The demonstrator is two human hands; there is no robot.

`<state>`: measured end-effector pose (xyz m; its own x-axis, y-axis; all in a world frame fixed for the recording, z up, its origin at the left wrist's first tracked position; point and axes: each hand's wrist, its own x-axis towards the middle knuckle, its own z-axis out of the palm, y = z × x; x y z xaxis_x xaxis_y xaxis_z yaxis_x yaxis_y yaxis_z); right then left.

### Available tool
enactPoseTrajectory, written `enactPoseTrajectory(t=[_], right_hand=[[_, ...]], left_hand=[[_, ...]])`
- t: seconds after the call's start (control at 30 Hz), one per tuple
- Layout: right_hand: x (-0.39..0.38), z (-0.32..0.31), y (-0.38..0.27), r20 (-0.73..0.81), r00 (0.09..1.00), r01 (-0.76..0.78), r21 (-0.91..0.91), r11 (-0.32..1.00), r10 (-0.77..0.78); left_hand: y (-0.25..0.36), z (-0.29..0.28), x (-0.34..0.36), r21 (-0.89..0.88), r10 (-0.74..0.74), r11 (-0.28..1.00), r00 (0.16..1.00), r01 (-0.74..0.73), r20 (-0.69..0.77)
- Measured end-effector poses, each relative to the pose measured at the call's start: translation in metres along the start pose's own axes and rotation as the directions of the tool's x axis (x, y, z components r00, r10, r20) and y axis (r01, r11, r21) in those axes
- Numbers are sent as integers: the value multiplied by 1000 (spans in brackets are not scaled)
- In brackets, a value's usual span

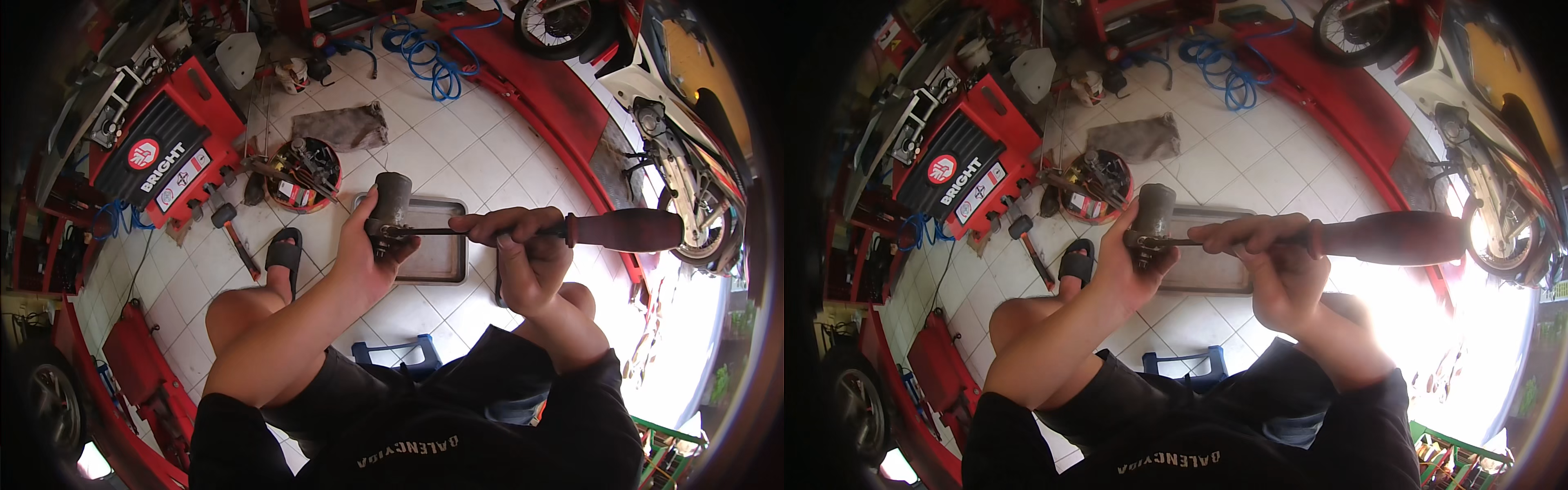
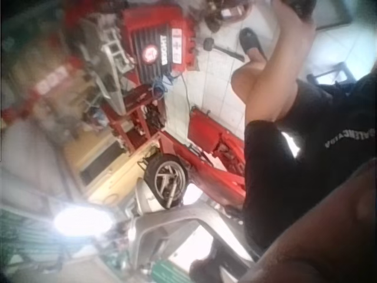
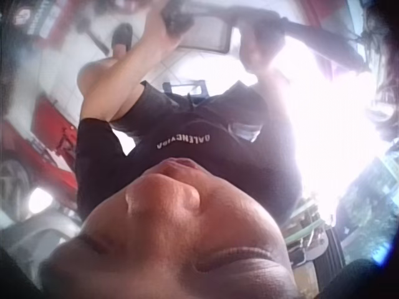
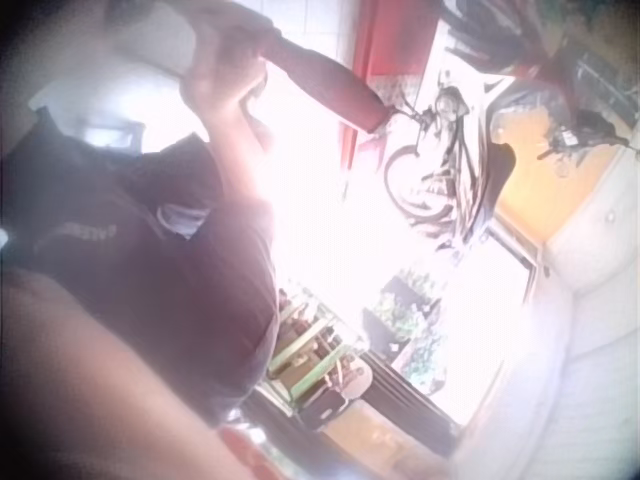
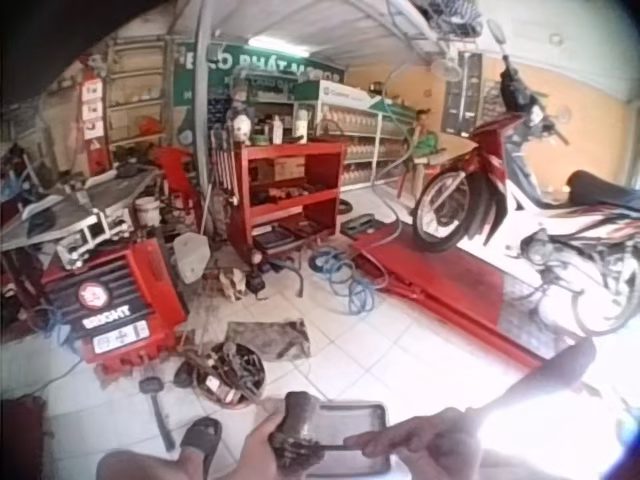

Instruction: The person sits on a stool in a workshop and uses a screwdriver to pry and disassemble a cylindrical metal part. They remove a small internal component and place it into a metal tray, then continue to manipulate the main part with the tool.

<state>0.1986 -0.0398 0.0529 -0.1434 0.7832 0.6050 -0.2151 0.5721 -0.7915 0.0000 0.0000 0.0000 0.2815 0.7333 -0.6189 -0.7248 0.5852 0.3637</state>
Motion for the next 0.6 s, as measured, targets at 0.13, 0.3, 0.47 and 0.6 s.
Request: enactPoseTrajectory(t=[0.13, 0.3, 0.47, 0.6], right_hand=[[-9, -5, -11, 9, 1000, -29, -39, 999, 30], [-4, -8, -9, 30, 1000, 10, -86, 996, -8], [0, -9, 2, 49, 997, 68, -54, 996, -65], [0, -15, -4, 69, 996, 70, -94, 993, -64]], left_hand=[[-16, -5, -4, -61, -33, 998, 999, 32, -21], [-10, -5, 2, -94, -47, 995, 999, 44, -20], [1, 2, 5, -127, -15, 992, 1000, 13, -16], [-1, 2, 7, -159, -41, 987, 999, 37, -21]])
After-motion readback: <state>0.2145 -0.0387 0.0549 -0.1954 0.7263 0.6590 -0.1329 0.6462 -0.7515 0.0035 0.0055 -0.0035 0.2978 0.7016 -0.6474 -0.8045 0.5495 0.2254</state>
